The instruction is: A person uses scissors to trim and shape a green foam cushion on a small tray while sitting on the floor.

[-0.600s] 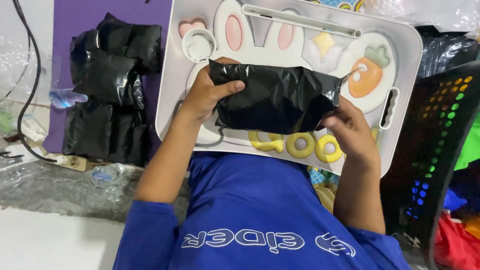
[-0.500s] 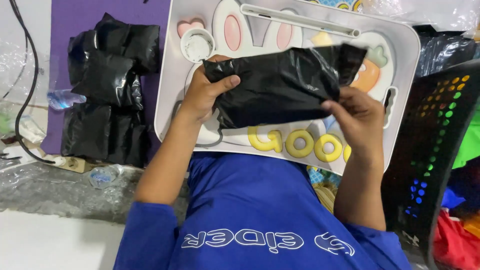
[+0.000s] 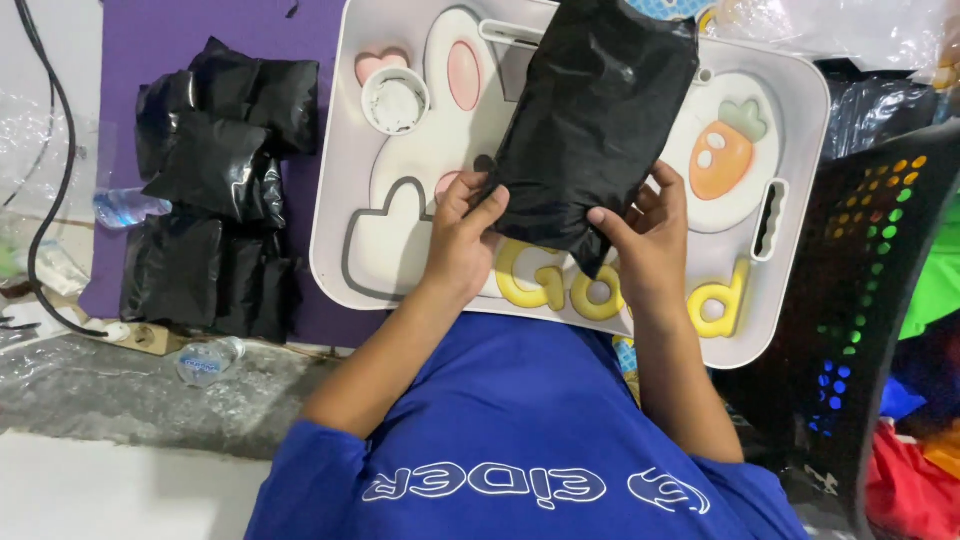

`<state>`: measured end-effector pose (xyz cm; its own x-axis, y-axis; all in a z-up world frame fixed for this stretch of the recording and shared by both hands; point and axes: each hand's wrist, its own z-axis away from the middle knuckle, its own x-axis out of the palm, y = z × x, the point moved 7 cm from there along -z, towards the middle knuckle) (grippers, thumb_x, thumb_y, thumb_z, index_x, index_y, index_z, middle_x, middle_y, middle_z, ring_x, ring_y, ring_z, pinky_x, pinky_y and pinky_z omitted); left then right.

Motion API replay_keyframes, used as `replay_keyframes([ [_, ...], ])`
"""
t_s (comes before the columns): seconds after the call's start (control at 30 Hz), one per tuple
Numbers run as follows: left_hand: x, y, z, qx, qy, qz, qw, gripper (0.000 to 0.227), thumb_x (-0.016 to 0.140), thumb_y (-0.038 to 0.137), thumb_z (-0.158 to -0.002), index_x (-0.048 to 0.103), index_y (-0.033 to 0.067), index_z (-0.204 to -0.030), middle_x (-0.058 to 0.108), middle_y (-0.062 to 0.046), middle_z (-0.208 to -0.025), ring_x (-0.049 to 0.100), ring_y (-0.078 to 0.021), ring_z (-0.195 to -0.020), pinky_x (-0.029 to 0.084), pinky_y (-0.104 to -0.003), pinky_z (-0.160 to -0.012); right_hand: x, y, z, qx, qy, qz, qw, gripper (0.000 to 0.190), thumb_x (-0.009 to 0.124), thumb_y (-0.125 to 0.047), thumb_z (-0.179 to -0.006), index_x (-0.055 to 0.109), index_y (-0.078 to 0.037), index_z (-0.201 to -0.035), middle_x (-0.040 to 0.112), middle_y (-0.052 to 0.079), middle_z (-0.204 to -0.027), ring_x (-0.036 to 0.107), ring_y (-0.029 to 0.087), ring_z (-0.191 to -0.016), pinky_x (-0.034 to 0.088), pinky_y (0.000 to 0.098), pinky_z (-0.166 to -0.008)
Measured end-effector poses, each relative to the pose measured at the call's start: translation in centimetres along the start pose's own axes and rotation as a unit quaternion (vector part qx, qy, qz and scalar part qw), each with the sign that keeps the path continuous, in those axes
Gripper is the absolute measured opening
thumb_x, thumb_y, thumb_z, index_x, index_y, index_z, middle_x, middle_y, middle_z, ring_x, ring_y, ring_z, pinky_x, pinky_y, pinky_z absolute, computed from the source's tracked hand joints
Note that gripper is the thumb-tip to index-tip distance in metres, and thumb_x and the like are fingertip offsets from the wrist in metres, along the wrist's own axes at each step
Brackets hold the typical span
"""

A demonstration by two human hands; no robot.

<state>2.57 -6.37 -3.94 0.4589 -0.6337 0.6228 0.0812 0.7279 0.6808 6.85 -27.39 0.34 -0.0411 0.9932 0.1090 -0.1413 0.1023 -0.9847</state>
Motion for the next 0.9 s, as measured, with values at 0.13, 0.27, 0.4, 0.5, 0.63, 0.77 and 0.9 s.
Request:
replay_keyframes([
  [0.13, -0.2, 1.5, 1.7, -0.015, -0.047, -0.07, 0.996, 0.028, 0.08, 0.008, -0.089, 0.063, 0.0069, -0.111, 0.07, -0.001, -0.094, 0.07, -0.0111, -0.089, 0.062, -0.024, -0.079, -0.4, -1.1, 0.0, -0.017, -0.035, -0.019, 0.999, 0.085, 0.086, 0.006, -0.079, 0.042, -0.01, -0.15, 0.066, 0.014, -0.116, 0.07, 0.023, -0.103, 0.065, 0.0379, -0.088],
  [0.27, 0.1, 4.3, 3.3, 0.058, -0.105, -0.187, 0.975, 0.059, 0.08, 0.015, -0.093, 0.043, 0.014, -0.139, 0.06, -0.02, -0.136, 0.056, -0.034, -0.126, 0.047, -0.047, -0.107, -0.7, -3.7, 1.2, -0.062, -0.07, 0.15, 0.984, 0.079, 0.078, -0.002, -0.09, 0.035, -0.004, -0.157, 0.061, 0.031, -0.126, 0.066, 0.045, -0.11, 0.059, 0.0544, -0.091],
  [0.4, 2.1, 8.8, 5.2, 0.232, -0.089, -0.424, 0.871, 0.045, 0.059, 0.008, -0.104, 0.04, 0.0052, -0.145, 0.046, -0.024, -0.156, 0.038, -0.0456, -0.147, 0.036, -0.056, -0.12, -0.8, -6.2, 2.4, -0.174, -0.012, 0.394, 0.902, 0.047, 0.058, -0.014, -0.111, 0.044, 0.003, -0.152, 0.056, 0.032, -0.145, 0.052, 0.054, -0.131, 0.046, 0.0645, -0.105],
  [0.5, 5.6, 8.8, 6.4, 0.34, -0.159, -0.519, 0.768, 0.038, 0.053, 0.002, -0.105, 0.05, -0.0003, -0.143, 0.042, -0.026, -0.157, 0.032, -0.0459, -0.151, 0.029, -0.057, -0.126, 1.3, -7.1, 2.6, -0.297, -0.055, 0.458, 0.836, 0.054, 0.047, -0.032, -0.112, 0.044, 0.001, -0.155, 0.041, 0.027, -0.159, 0.038, 0.048, -0.149, 0.029, 0.0559, -0.123],
  [0.63, 8.5, 3.8, 6.0, 0.364, -0.215, -0.62, 0.661, 0.048, 0.046, 0.003, -0.107, 0.041, -0.0023, -0.154, 0.027, -0.024, -0.167, 0.021, -0.0416, -0.158, 0.019, -0.051, -0.13, 2.9, -5.4, 1.0, -0.324, -0.117, 0.552, 0.76, 0.058, 0.041, -0.039, -0.114, 0.047, -0.001, -0.157, 0.037, 0.024, -0.165, 0.028, 0.041, -0.155, 0.009, 0.0537, -0.125],
  [0.77, 8.8, 0.4, 3.0, 0.389, -0.163, -0.704, 0.572, 0.063, 0.05, 0.016, -0.101, 0.032, -0.001, -0.16, 0.027, -0.023, -0.168, 0.024, -0.0424, -0.157, 0.025, -0.054, -0.127, 3.7, -3.6, -0.9, -0.354, -0.169, 0.558, 0.732, 0.056, 0.042, -0.035, -0.114, 0.049, 0.001, -0.156, 0.039, 0.024, -0.165, 0.027, 0.039, -0.155, 0.005, 0.0532, -0.124],
  [0.9, 7.5, -0.7, 0.7, 0.377, -0.165, -0.748, 0.52, 0.075, 0.054, 0.026, -0.092, 0.034, 0.0004, -0.16, 0.031, -0.021, -0.166, 0.028, -0.0394, -0.156, 0.029, -0.058, -0.123, 4.0, -0.9, -1.6, -0.386, -0.185, 0.558, 0.711, 0.055, 0.044, -0.035, -0.112, 0.052, 0.001, -0.153, 0.041, 0.022, -0.164, 0.033, 0.039, -0.153, 0.01, 0.0514, -0.125],
])
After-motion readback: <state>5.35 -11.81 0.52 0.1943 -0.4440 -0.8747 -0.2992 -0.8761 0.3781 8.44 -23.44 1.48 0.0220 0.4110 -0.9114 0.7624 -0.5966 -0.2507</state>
